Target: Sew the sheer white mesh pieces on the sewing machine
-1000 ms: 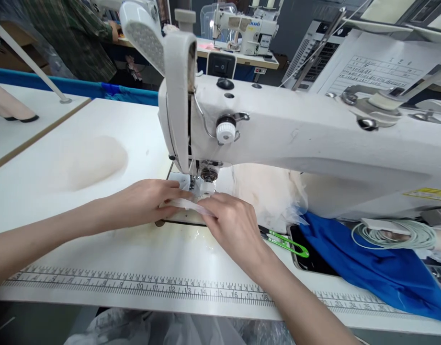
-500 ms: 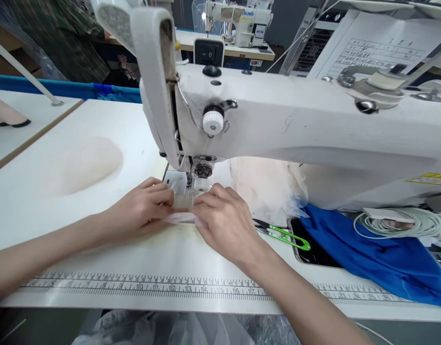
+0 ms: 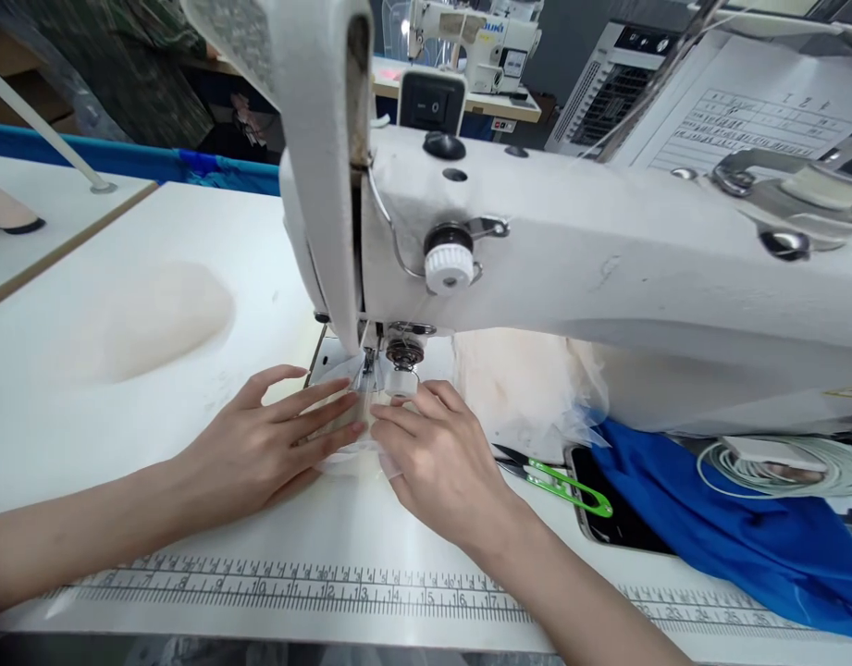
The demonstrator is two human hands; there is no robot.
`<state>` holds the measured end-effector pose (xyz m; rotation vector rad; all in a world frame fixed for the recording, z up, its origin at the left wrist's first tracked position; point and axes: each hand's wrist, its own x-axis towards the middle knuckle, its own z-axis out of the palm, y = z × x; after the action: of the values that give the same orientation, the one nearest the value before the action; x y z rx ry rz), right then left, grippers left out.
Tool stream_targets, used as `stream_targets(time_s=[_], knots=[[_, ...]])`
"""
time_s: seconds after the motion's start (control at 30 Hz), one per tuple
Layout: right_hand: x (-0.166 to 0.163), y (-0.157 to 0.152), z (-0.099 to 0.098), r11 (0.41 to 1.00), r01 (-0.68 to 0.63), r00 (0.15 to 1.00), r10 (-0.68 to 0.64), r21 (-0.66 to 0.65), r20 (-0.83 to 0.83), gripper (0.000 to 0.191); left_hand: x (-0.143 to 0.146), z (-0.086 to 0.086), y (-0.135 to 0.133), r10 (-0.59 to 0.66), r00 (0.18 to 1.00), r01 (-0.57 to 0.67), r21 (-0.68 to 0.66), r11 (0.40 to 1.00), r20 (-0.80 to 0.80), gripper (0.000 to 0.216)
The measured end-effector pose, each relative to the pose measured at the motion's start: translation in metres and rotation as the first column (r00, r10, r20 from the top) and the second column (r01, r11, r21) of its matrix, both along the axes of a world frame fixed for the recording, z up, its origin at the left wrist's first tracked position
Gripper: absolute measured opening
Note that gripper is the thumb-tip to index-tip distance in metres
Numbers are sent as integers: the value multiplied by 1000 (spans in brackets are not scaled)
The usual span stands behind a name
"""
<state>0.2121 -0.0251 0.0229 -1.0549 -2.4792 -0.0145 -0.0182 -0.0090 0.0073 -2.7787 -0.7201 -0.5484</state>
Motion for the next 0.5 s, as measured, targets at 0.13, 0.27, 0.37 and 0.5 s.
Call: stream_targets(time_s=[0.13,0.27,0.37,0.5], knots=[[0,4,-3,999,14,1000,-14,37,-1,22,1,0,7,1,999,0,-29,1000,32,28],[1,11,-7,997,27,1000,-27,79,-3,24,3,-1,15,26,998,-24,-40,999,59,29],[1,17,-11,993,64,997,-68,102,40,26,4,-1,21,34,998,-31,-50,998,61,30],[0,23,-14,983,97,989,-113,153,99,25,5,-2,29,52,998,-50,-53,997,42,31]])
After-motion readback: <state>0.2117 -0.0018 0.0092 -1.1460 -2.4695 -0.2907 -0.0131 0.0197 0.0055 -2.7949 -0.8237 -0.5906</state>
